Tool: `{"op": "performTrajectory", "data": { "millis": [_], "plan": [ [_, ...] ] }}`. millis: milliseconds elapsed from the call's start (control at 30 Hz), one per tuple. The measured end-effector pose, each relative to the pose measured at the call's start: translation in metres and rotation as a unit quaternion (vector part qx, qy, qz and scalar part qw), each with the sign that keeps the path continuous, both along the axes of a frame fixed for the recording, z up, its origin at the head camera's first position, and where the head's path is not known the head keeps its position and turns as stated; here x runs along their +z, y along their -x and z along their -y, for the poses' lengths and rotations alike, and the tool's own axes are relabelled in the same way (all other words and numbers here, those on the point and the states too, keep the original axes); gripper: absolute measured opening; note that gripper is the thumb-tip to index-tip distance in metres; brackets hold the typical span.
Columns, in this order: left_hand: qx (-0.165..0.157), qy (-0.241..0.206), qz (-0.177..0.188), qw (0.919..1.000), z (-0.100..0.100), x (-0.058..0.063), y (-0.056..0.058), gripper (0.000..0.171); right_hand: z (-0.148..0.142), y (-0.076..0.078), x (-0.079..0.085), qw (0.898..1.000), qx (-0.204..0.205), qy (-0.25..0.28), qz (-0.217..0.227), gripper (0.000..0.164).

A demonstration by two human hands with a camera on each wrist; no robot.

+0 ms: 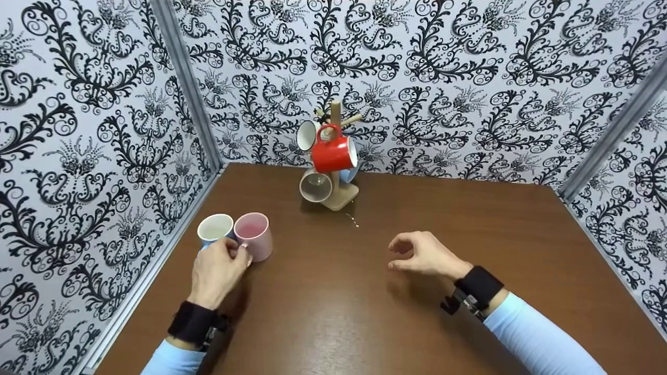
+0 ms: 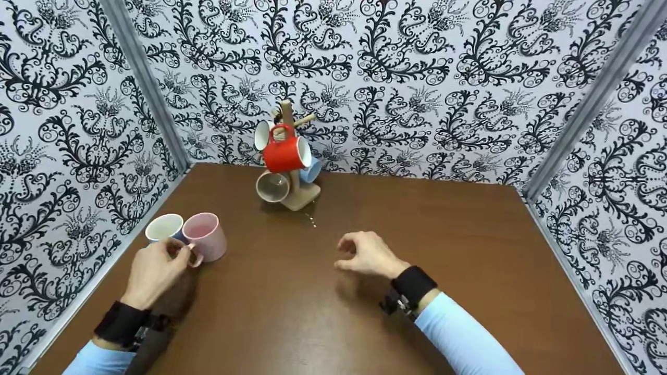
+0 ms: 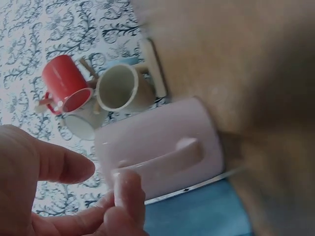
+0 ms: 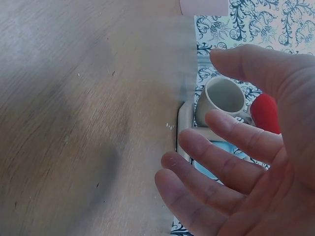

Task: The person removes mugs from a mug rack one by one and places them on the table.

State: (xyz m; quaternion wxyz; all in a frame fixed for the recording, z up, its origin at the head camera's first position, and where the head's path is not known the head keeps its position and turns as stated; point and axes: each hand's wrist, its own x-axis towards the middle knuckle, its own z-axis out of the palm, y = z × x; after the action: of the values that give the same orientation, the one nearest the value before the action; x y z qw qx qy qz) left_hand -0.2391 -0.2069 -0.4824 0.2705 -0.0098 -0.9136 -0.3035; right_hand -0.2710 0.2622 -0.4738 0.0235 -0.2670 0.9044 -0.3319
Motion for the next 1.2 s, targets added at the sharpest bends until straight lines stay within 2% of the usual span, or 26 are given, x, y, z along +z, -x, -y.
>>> {"op": "performTrajectory", "data": {
  "millis": [233, 367, 567, 833, 933, 1067, 1200],
  "plan": [
    [0.012, 0.013, 0.026, 0.9995, -0.004, 0.015, -0.005, 0.018, 0.001, 0.001, 0.001, 1.0, -0.001, 0.001, 0.0, 0.038],
    [-0.001, 0.028, 0.042, 0.9987, -0.009, 0.018, -0.005, 0.017, 0.002, 0.001, 0.001, 1.0, 0.0, 0.002, 0.002, 0.038],
    [-0.069, 0.03, 0.05, 0.9959, -0.015, 0.015, -0.003, 0.012, 0.003, 0.001, 0.001, 1.0, -0.004, 0.005, 0.008, 0.038],
    [-0.133, 0.036, 0.055, 0.9889, -0.031, 0.008, 0.001, 0.008, 0.004, 0.001, 0.001, 0.999, -0.011, 0.023, 0.022, 0.039],
    [-0.162, 0.055, 0.075, 0.9823, -0.036, 0.006, 0.001, 0.008, 0.005, 0.002, -0.001, 0.999, -0.014, 0.027, 0.016, 0.042],
    [-0.202, 0.091, 0.108, 0.9691, -0.042, 0.003, 0.001, 0.008, 0.006, 0.004, -0.004, 0.999, -0.023, 0.031, 0.007, 0.045],
    [-0.229, 0.114, 0.114, 0.9599, -0.045, 0.0, 0.001, 0.008, 0.006, 0.006, -0.006, 0.999, -0.027, 0.043, 0.008, 0.046]
  ]
}}
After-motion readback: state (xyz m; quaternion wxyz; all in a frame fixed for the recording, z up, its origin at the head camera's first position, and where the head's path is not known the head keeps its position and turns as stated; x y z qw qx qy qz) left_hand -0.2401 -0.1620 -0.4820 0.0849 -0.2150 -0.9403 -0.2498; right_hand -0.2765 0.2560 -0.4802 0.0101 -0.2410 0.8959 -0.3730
